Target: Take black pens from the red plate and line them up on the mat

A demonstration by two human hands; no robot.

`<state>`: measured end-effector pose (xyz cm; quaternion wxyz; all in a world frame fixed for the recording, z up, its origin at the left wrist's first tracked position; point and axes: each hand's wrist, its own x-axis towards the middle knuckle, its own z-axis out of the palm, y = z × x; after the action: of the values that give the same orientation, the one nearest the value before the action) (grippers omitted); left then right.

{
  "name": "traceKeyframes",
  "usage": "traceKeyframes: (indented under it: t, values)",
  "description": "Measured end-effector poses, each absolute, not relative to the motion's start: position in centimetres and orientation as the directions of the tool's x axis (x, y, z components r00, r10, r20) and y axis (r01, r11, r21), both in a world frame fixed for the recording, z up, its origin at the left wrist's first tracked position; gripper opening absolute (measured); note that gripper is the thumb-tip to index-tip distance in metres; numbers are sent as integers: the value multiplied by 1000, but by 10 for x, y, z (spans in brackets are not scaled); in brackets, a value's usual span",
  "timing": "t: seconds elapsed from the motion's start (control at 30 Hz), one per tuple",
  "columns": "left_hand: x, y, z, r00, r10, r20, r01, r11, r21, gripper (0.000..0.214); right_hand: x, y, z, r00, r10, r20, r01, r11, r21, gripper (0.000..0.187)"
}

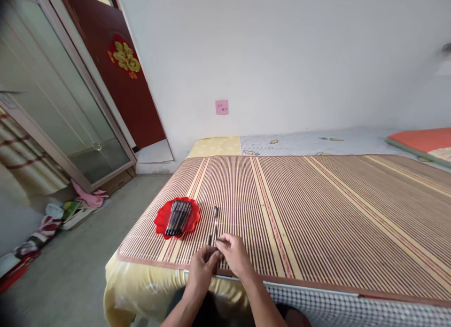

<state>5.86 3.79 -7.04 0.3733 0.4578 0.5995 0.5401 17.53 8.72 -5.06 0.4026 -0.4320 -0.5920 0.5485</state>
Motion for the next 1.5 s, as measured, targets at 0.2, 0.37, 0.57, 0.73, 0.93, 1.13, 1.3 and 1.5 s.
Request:
traceKeyframes:
  t: [0.2,0.37,0.57,0.73,0.93,1.13,1.3,1.5]
  values:
    - [43,59,-67,-423,897,128,360,37,932,23,177,106,-66,-198,979,40,165,74,-984,25]
    - [33,81,-64,-428,884,187,532,78,843,6,171,113,-68,-171,984,55,339,111,-934,8]
    - [37,88,-59,-345,908,238,715,90,693,10,162,113,-60,-164,984,72,591,157,-791,11]
    - [37,84,-57,-242,943,228,808,65,585,9,158,113,-64,-153,986,71,706,159,-690,15]
    - [34,84,-56,-182,967,176,843,62,535,7,159,115,-64,-215,973,79,647,202,-735,21]
    - [28,95,-52,-186,967,175,855,71,514,10,161,111,-67,-267,957,116,556,251,-793,34]
    - [27,96,-52,-166,972,165,856,59,514,4,162,107,-77,-305,939,157,553,309,-773,37]
    - [23,104,-57,-173,970,172,849,58,524,14,160,106,-79,-282,941,185,531,314,-787,46]
